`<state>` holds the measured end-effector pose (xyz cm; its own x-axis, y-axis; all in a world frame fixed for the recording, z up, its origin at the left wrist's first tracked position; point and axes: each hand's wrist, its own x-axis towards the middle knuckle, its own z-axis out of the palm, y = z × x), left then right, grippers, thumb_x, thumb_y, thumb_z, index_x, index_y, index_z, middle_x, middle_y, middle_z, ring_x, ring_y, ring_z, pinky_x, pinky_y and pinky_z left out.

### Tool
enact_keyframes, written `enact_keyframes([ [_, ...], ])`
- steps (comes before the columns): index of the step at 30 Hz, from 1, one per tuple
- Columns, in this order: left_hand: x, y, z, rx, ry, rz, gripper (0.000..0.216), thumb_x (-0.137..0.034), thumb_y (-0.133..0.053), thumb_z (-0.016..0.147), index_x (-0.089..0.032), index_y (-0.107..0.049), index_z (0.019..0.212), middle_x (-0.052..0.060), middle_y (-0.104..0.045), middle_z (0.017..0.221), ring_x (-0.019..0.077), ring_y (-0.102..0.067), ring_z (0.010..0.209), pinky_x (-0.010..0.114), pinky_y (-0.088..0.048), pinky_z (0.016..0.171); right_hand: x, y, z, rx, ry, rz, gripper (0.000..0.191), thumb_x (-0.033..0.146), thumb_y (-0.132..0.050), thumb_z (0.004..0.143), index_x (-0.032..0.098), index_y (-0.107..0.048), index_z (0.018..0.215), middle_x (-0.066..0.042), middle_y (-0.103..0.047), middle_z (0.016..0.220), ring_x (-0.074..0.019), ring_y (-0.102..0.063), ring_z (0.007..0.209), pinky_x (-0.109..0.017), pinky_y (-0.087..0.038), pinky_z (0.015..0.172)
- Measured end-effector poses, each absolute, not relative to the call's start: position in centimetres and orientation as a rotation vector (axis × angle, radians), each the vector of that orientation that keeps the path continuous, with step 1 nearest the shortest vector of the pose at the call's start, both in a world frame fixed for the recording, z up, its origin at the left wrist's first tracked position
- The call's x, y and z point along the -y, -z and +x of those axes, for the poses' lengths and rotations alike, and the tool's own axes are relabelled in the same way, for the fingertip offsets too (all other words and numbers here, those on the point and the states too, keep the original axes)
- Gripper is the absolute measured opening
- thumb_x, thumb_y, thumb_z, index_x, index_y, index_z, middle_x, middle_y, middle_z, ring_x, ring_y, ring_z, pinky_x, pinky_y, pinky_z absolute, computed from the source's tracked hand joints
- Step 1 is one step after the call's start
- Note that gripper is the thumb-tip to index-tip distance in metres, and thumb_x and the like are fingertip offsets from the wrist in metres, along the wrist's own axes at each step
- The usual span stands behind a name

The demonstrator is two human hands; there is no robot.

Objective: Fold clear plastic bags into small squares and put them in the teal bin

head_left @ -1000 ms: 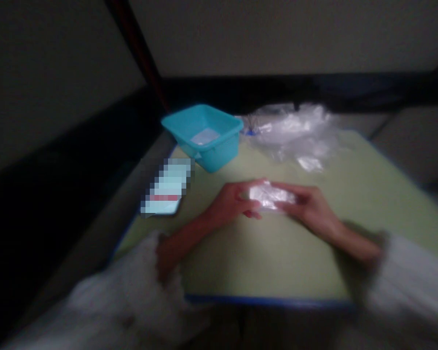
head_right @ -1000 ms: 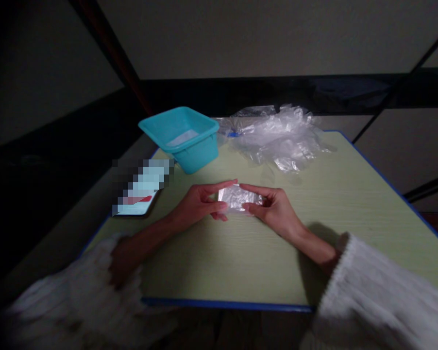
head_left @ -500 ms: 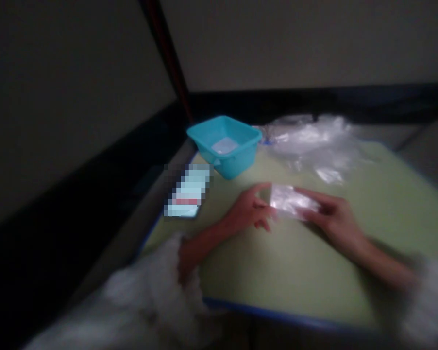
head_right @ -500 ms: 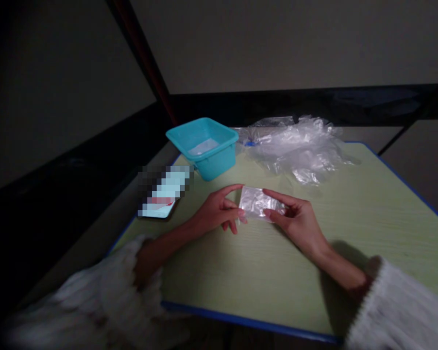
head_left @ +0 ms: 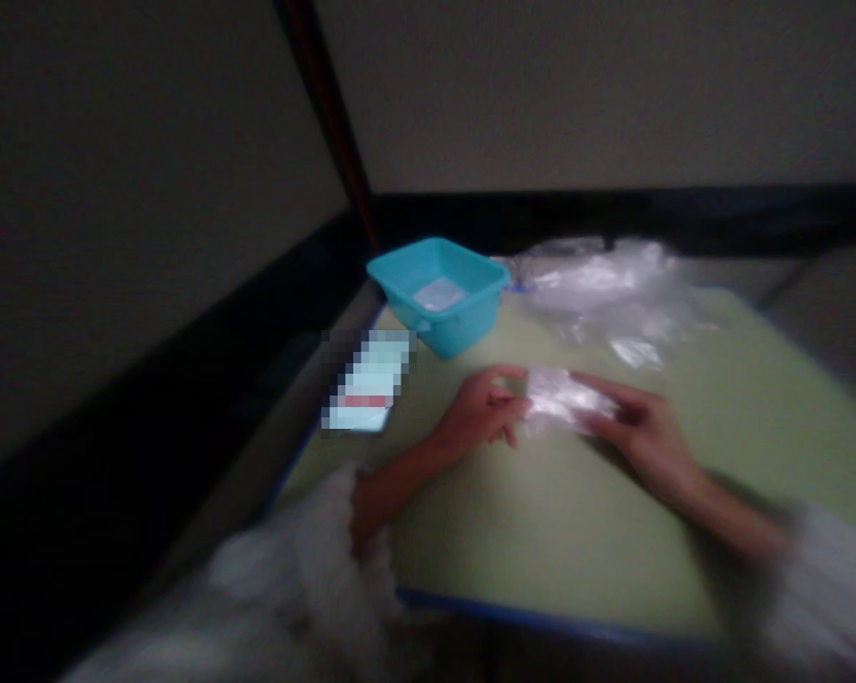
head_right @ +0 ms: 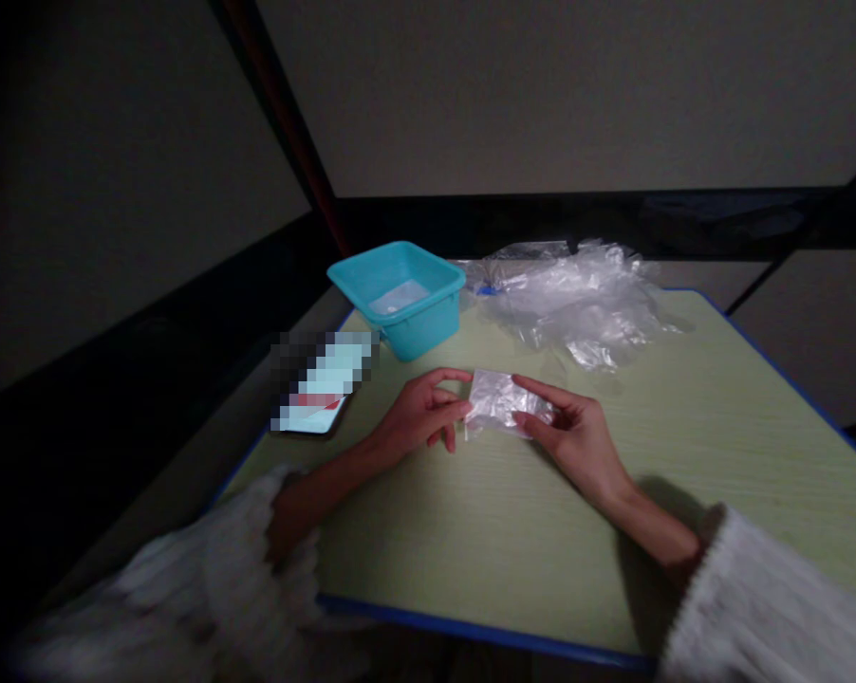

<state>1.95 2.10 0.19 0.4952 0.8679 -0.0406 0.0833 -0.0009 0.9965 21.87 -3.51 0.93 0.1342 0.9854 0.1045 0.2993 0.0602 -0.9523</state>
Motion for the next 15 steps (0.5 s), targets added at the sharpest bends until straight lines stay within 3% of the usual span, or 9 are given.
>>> enact_keyframes([
  [3,-2.3,-0.4,1.9,-1.007,-1.014,1.369,0.022,-0.029,-0.062,0.071,-0.014,-0.052,0.086,-0.002,-0.062,0.064,0.0044,-0.049,0.034,0.014,-0.027,0.033,3.3,-0.9,21.8,1.342,-0.874,-1.458,0.044,0.030,-0.070,0.067,0.018,-0.069,0.109,-0.003,-0.069,0.073,-0.0152,-0.053,0.054,-0.027,-0.042,0.044],
  [6,-2.7,-0.7,1.3,-1.123,-1.318,1.191,0.015,-0.029,-0.056,0.074,-0.018,-0.046,0.076,-0.007,-0.053,0.057,0.0030,-0.043,0.034,0.015,-0.028,0.035,3.0,-0.9,21.5,1.359,-0.860,-1.487,0.046,0.033,-0.067,0.069,0.018,-0.068,0.113,0.001,-0.061,0.056,-0.0127,-0.044,0.044,-0.026,-0.036,0.039],
  [12,-4.9,-1.6,-0.6,-1.232,-1.566,0.862,0.024,-0.038,-0.058,0.074,-0.020,-0.042,0.077,-0.009,-0.047,0.055,0.0042,-0.042,0.037,0.016,-0.027,0.036,1.4,-2.1,20.2,1.390,-0.801,-1.467,0.041,0.032,-0.065,0.070,0.018,-0.070,0.108,0.003,-0.057,0.051,-0.0104,-0.038,0.040,-0.025,-0.033,0.038],
  [15,-6.2,-2.4,-1.4,-1.253,-1.566,0.783,0.030,-0.042,-0.060,0.072,-0.020,-0.041,0.074,-0.009,-0.045,0.054,0.0043,-0.043,0.039,0.015,-0.029,0.036,-0.1,-3.8,19.9,1.398,-0.761,-1.418,0.038,0.032,-0.066,0.070,0.020,-0.071,0.106,0.000,-0.062,0.056,-0.0136,-0.047,0.045,-0.026,-0.038,0.040],
])
